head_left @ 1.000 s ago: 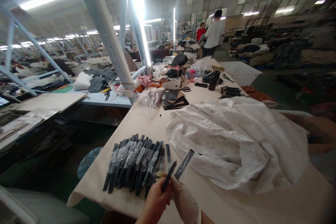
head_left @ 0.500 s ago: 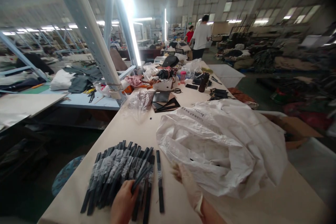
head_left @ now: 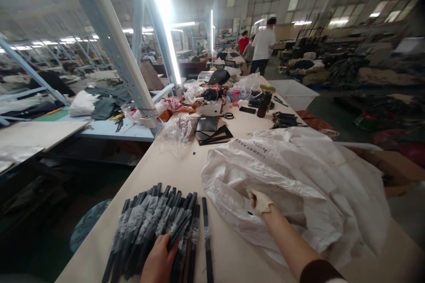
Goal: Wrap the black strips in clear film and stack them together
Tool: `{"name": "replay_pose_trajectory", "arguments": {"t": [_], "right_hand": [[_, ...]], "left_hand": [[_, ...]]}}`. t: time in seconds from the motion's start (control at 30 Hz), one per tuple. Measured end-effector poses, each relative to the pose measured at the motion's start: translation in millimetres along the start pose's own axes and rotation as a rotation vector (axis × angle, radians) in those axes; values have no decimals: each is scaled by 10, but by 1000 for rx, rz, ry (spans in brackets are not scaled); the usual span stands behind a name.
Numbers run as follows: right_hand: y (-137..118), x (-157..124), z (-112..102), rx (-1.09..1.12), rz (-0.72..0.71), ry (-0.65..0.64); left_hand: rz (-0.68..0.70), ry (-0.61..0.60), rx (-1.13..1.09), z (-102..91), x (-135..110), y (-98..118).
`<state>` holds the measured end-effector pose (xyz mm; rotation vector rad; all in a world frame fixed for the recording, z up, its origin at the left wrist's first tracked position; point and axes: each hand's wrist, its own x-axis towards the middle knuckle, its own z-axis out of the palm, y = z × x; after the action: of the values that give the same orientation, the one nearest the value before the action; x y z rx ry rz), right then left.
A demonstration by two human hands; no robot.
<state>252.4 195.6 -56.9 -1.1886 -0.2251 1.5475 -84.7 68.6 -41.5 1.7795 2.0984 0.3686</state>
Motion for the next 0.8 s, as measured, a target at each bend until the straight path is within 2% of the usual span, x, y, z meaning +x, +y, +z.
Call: {"name": "replay_pose_trajectory", "arguments": {"t": [0.1, 0.2, 0.3, 0.4, 0.5, 0.6, 0.7, 0.8], "right_hand": [[204, -241, 48, 16, 117, -10], [525, -698, 152, 52, 174, -50], [818, -1186, 237, 97, 140, -84], [1020, -1486, 243, -50, 83, -121], [1175, -1555, 148, -199, 46, -247], [1259, -1521, -27, -230, 116, -359], [1180, -1519, -169, -98, 273, -427], [1000, -1566, -135, 159, 329, -524]], "left_hand": [[-31, -40, -221, -85, -91, 240], [24, -125, -418, -49, -190, 615], [-10, -206, -664, 72, -231, 981], [-139, -290, -853, 218, -227, 1219], [-171, -306, -879, 342, -233, 1322], [-155, -241, -902, 409, -278, 1343], [-108, -214, -929, 420, -369, 1342], [-70, -246, -937, 408, -496, 1352]]}}
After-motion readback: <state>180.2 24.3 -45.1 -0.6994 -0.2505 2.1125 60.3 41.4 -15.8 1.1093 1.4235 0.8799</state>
